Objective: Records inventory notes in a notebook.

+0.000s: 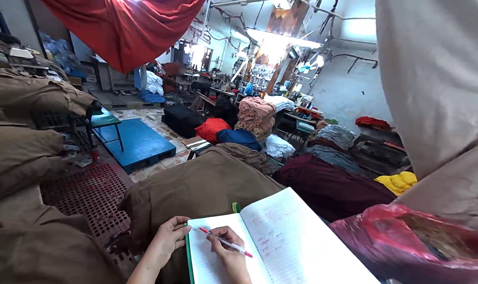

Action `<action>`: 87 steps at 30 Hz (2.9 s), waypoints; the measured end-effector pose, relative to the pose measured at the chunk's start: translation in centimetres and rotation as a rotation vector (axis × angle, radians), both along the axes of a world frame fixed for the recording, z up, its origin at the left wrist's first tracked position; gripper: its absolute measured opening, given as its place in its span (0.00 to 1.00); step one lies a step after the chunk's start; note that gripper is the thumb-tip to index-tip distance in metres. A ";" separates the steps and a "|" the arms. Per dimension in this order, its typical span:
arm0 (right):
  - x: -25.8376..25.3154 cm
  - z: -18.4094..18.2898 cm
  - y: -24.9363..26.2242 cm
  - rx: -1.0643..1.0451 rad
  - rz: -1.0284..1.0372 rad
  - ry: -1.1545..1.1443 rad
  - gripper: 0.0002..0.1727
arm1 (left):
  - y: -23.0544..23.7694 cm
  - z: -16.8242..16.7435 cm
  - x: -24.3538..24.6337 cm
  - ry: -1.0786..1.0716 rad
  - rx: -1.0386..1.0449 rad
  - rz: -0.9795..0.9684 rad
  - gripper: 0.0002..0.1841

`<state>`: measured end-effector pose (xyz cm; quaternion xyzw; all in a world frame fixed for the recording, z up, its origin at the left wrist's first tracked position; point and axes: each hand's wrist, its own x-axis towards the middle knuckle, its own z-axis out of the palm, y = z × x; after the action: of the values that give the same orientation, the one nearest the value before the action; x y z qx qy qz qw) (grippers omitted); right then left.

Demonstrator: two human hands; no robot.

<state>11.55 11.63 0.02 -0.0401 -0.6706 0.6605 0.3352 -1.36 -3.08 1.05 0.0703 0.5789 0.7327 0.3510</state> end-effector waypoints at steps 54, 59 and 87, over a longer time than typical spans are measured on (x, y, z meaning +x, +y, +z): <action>-0.2 -1.3 -1.3 0.302 -0.082 -0.166 0.04 | 0.3 -1.0 0.1 -0.021 0.062 0.065 0.10; 0.0 -1.6 -1.2 0.236 -0.150 -0.076 0.03 | 0.3 -1.0 0.1 -0.031 0.063 0.070 0.10; -0.3 -1.6 -1.1 0.223 -0.127 -0.097 0.03 | 1.0 -1.4 0.5 0.023 -0.012 0.156 0.08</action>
<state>11.24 10.55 -1.61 -0.0769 -0.7515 0.5564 0.3459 -0.82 -2.05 -0.30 0.0312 0.5911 0.7534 0.2863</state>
